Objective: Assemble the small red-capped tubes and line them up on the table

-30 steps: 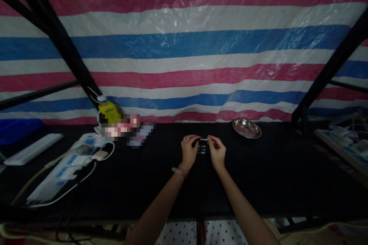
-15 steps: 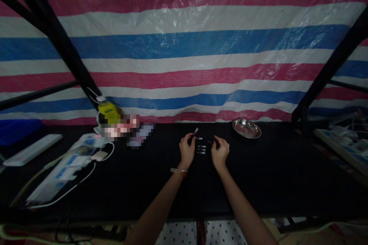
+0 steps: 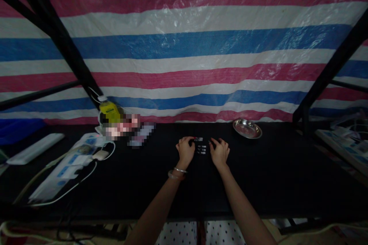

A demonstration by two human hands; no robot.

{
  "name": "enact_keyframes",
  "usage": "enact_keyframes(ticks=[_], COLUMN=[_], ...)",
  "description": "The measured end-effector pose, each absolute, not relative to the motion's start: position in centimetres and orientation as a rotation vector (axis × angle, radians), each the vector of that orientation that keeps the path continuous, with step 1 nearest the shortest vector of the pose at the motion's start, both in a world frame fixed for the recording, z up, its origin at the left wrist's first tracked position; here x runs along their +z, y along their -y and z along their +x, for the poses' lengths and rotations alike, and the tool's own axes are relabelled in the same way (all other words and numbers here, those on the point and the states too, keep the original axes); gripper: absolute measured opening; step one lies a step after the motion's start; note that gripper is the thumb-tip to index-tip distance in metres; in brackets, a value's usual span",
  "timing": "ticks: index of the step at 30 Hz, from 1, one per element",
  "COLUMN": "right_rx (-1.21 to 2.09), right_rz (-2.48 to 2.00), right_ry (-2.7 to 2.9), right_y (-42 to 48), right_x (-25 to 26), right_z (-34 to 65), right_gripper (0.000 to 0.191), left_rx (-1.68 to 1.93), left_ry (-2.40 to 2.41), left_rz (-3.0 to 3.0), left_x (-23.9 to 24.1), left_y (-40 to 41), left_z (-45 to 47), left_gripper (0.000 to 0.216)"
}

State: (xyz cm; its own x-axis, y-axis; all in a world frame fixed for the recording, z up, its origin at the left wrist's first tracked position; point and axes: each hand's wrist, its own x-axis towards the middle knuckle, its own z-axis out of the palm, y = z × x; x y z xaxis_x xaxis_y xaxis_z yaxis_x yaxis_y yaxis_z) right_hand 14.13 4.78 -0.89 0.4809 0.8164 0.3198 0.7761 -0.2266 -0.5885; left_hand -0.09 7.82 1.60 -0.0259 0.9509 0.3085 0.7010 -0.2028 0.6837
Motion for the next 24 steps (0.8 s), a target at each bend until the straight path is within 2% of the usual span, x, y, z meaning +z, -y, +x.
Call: enact_keyframes(ticks=[10, 24], right_rx=[0.066, 0.085], right_rz=[-1.963, -2.001], right_ry=[1.341, 1.459], right_y=[-4.88, -5.12], right_x=[-0.66, -0.84], right_z=[14.69, 15.12], right_gripper=[0.019, 0.014], left_rx=[1.059, 1.119], left_ry=[-1.732, -1.689], left_rz=[1.932, 2.072], left_x=[1.22, 1.71], left_y=[-7.97, -7.35], left_z=[-0.04, 0.31], left_gripper=[0.021, 0.020])
